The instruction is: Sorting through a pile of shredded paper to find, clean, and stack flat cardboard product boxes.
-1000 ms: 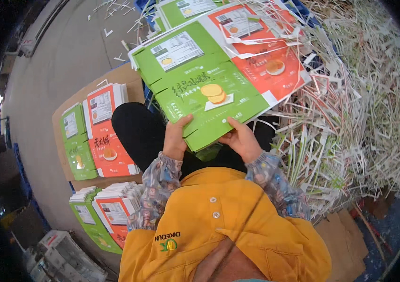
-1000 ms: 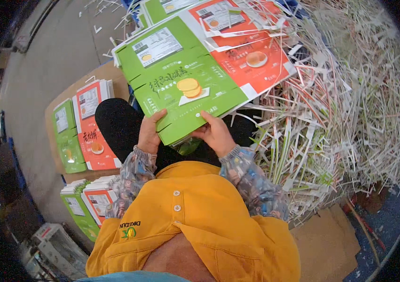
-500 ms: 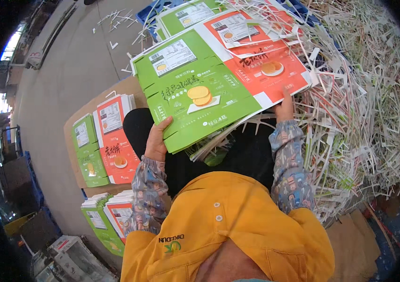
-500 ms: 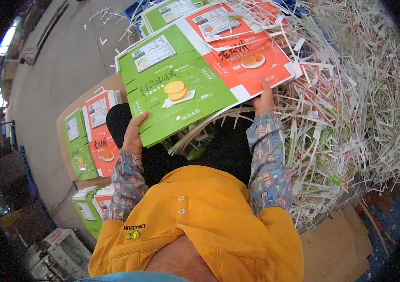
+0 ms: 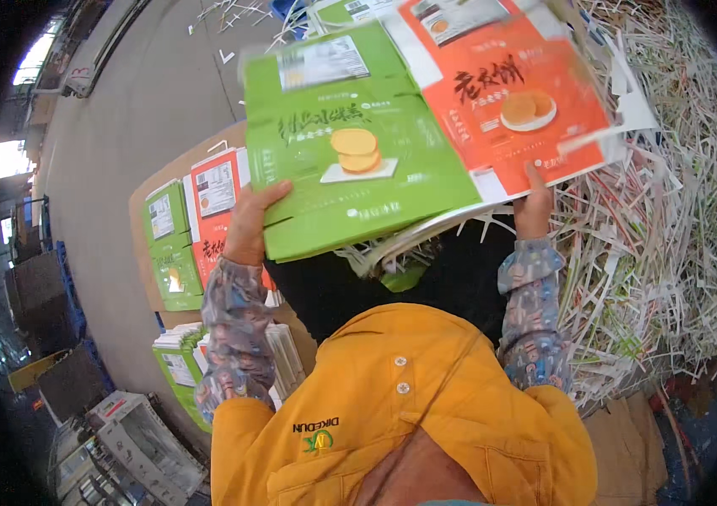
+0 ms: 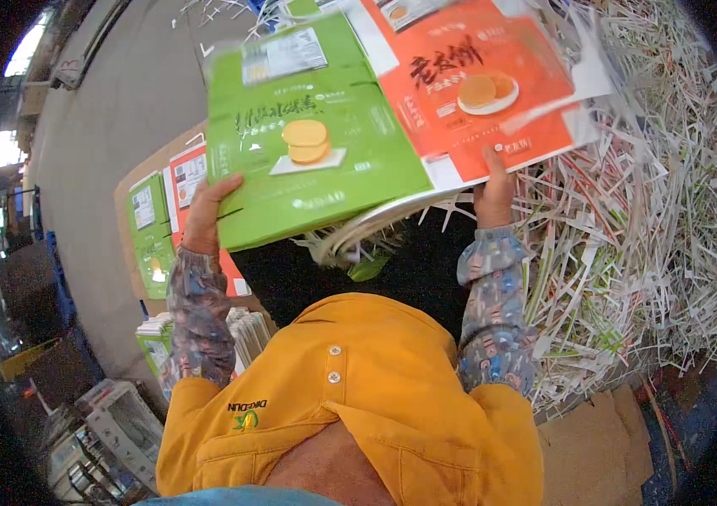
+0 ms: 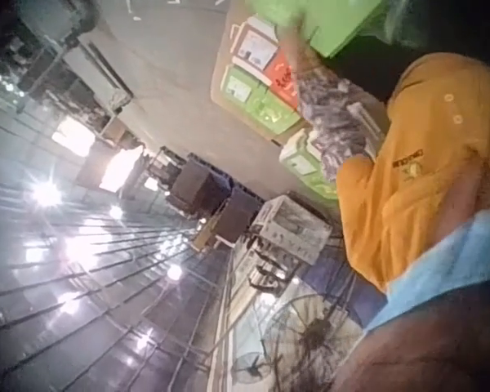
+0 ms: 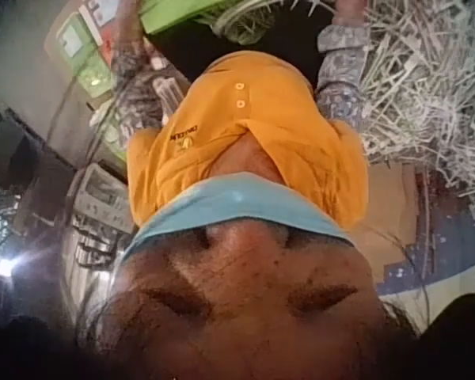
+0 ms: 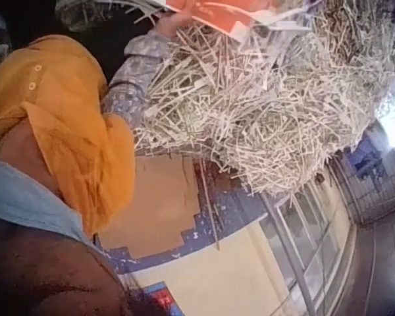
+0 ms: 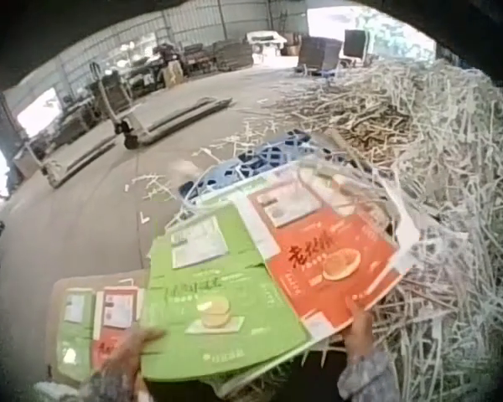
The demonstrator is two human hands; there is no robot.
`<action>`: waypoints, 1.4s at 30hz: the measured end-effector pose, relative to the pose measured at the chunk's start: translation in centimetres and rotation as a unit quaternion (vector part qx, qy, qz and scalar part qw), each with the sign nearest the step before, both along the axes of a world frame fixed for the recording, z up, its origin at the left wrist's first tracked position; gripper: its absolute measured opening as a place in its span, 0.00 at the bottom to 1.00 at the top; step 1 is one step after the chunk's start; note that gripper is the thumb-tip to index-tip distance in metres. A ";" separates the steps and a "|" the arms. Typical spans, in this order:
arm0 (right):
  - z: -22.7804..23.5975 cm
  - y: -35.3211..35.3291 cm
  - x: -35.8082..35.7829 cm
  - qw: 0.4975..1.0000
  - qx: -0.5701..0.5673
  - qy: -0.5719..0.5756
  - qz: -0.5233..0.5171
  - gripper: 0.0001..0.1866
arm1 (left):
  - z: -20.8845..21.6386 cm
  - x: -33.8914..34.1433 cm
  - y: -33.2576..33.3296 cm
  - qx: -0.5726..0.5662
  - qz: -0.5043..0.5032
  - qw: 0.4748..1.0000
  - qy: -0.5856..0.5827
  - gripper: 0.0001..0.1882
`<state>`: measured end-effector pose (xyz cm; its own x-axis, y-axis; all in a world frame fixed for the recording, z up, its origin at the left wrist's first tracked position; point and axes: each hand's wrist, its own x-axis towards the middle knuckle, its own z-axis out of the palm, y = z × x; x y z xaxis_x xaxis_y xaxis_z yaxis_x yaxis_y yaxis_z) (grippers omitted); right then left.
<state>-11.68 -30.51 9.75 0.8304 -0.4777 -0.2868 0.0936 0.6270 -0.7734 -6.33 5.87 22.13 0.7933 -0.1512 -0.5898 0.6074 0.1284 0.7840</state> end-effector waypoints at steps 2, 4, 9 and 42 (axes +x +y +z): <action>-0.2 0.7 0.5 0.997 0.042 0.061 -0.015 0.22 | -2.5 -0.5 1.9 -0.050 0.027 0.998 0.039 0.17; -2.3 1.1 0.7 0.988 0.099 0.105 -0.060 0.24 | -4.1 -0.3 1.5 0.006 0.072 0.996 -0.057 0.19; -7.5 -1.3 -0.2 0.990 -0.123 0.070 -0.027 0.18 | -4.8 1.0 2.0 -0.001 0.005 1.000 0.017 0.18; 1.6 0.4 1.6 0.798 -0.585 0.106 0.099 0.12 | -6.0 -1.1 3.3 -0.059 0.036 0.996 0.050 0.20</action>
<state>-10.10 -30.15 11.39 0.9151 -0.3865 0.1148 -0.1288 -0.5501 -0.8251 -7.42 9.14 16.13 0.7433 -0.1679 -0.6475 0.6668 0.2622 0.6975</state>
